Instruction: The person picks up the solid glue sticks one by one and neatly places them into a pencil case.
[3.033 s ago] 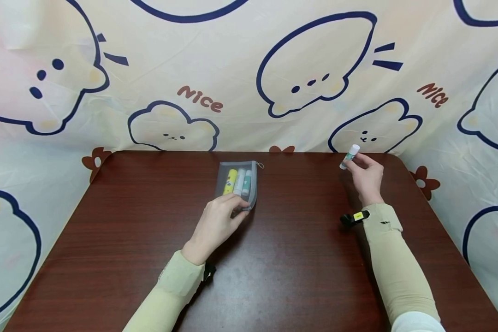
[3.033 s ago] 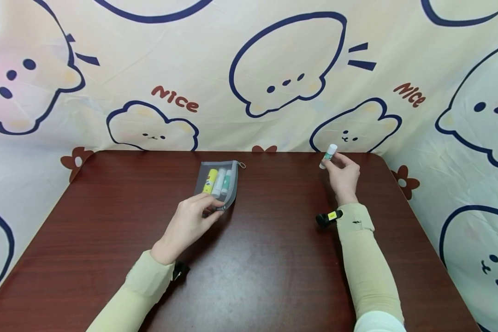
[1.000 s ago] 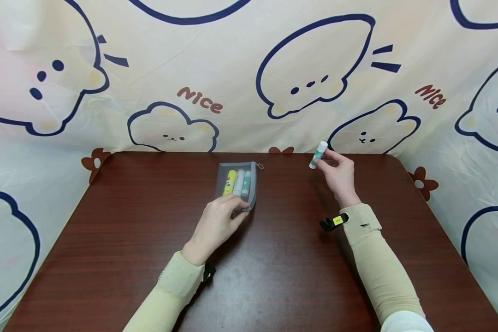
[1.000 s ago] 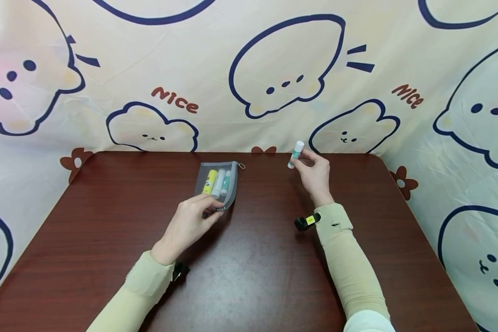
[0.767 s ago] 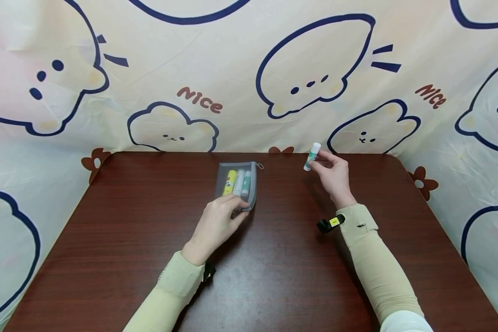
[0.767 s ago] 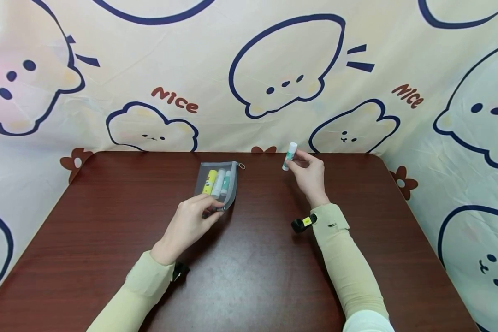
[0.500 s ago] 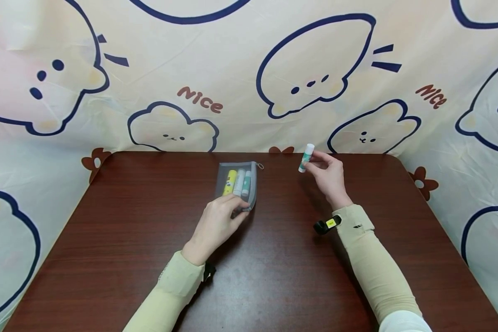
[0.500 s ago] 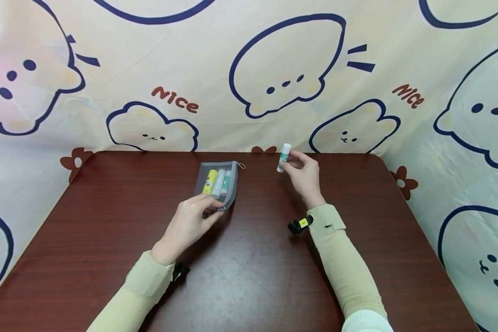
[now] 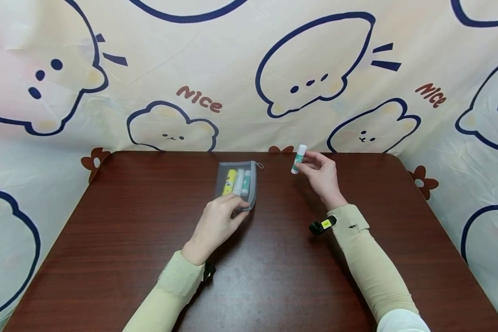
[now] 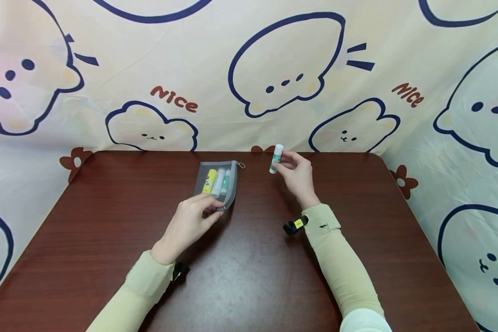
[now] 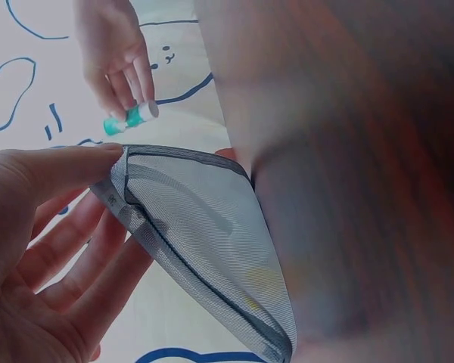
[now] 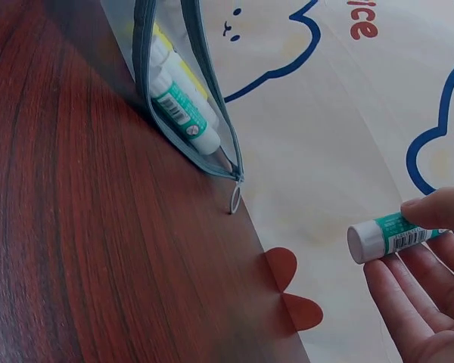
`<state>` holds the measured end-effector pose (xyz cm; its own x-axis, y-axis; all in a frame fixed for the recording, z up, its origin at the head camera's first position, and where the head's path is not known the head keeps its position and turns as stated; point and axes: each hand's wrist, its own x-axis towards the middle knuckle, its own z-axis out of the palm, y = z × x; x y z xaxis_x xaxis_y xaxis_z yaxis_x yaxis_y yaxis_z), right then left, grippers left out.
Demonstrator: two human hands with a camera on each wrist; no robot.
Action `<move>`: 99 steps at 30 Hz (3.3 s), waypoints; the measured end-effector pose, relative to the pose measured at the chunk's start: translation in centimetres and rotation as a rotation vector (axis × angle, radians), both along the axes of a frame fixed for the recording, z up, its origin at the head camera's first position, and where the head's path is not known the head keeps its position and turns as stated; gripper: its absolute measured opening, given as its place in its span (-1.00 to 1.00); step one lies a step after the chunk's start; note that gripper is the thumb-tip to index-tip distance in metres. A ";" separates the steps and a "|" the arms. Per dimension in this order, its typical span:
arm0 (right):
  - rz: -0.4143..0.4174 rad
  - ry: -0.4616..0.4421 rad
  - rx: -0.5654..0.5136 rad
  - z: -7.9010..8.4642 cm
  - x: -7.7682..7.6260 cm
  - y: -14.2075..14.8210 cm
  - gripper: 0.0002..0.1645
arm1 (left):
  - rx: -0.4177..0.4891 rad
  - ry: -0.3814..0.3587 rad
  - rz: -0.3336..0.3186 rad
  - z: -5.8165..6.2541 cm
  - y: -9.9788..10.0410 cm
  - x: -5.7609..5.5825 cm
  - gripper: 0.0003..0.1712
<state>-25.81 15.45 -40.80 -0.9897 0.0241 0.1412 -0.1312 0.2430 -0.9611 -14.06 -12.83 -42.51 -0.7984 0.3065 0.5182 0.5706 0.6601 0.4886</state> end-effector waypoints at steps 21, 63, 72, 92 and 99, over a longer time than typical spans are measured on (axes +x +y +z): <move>0.106 -0.088 -0.110 -1.1 0.1 -2.2 -0.49 | -0.001 -0.006 -0.004 0.1 0.1 0.0 -0.79; 0.154 -0.313 -0.080 -4.3 0.6 -6.6 -0.52 | 0.009 0.010 0.004 0.4 0.0 0.1 -0.78; 0.137 -0.361 -0.040 -4.3 0.6 -7.9 -0.52 | 0.002 0.009 0.002 0.4 -0.1 0.1 -0.79; 0.225 -0.280 0.034 -4.5 1.0 -9.8 -0.58 | -0.006 0.002 -0.024 0.1 -0.1 0.0 -0.79; 0.266 -0.263 0.086 -4.4 0.9 -9.8 -0.59 | -0.013 -0.016 -0.034 0.1 0.0 0.0 -0.81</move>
